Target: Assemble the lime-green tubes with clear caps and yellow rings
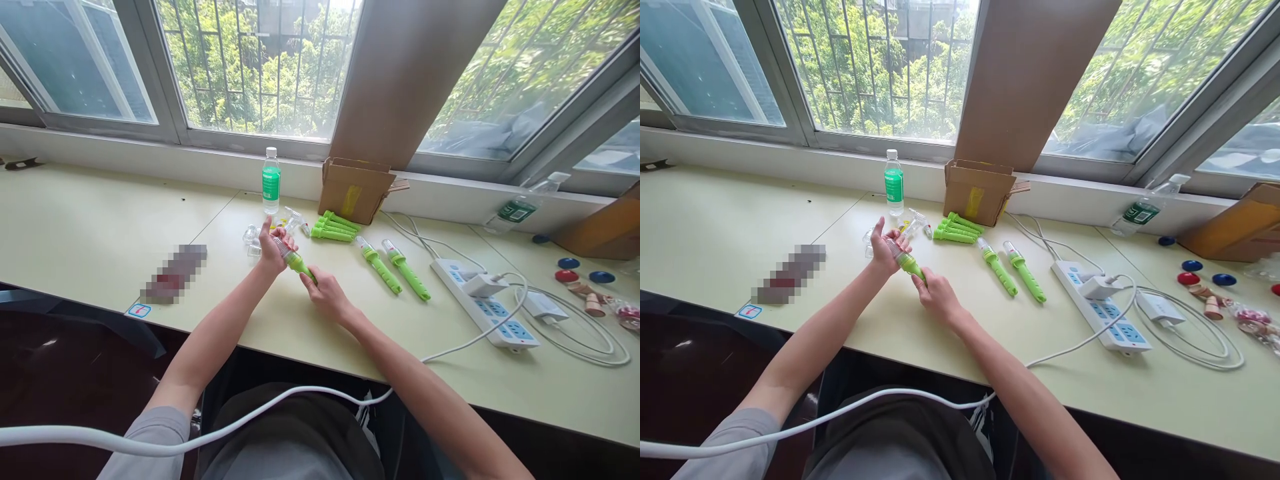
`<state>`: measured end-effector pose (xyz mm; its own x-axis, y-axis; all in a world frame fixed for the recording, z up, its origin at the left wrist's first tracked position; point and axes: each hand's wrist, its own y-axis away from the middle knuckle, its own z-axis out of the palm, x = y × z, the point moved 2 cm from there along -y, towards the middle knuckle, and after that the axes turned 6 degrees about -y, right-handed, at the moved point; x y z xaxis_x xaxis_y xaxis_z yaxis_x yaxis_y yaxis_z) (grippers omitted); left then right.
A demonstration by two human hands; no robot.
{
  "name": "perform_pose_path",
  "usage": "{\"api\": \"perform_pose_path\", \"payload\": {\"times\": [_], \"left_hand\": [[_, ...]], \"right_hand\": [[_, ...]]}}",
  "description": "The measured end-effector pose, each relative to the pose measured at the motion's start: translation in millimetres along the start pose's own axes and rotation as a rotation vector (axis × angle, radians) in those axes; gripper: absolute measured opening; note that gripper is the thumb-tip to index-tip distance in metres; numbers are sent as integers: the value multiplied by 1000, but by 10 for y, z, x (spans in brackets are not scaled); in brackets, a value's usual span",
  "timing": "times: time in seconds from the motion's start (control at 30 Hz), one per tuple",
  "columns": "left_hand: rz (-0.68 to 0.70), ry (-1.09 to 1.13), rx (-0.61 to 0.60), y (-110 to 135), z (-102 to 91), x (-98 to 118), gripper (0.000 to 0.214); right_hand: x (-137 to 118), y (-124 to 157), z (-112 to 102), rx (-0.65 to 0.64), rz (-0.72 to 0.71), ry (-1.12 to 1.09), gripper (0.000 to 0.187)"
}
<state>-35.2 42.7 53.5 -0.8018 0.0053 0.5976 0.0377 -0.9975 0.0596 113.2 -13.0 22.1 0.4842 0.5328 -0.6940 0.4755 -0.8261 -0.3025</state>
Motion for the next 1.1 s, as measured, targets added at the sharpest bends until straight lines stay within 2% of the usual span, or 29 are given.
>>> {"api": "perform_pose_path", "payload": {"times": [0.07,0.2,0.33,0.87,1.0,1.1], "left_hand": [[-28,6,-17,7,6,6,48],[-65,7,-56,20,17,16,51],[-73,-8,-101,27,20,22,52],[-141,18,-150,73,35,47,57],[-129,-19,-175,76,31,66,59],[-127,-42,-182,100,40,98,61]], "right_hand": [[1,-5,-7,-41,61,-226,33],[14,-3,2,-204,280,-666,39],[13,6,-9,-275,393,-876,41],[-67,15,-68,-397,547,-1076,40],[-62,13,-63,-429,539,-1095,40],[-62,15,-34,-402,496,-1054,41]]}}
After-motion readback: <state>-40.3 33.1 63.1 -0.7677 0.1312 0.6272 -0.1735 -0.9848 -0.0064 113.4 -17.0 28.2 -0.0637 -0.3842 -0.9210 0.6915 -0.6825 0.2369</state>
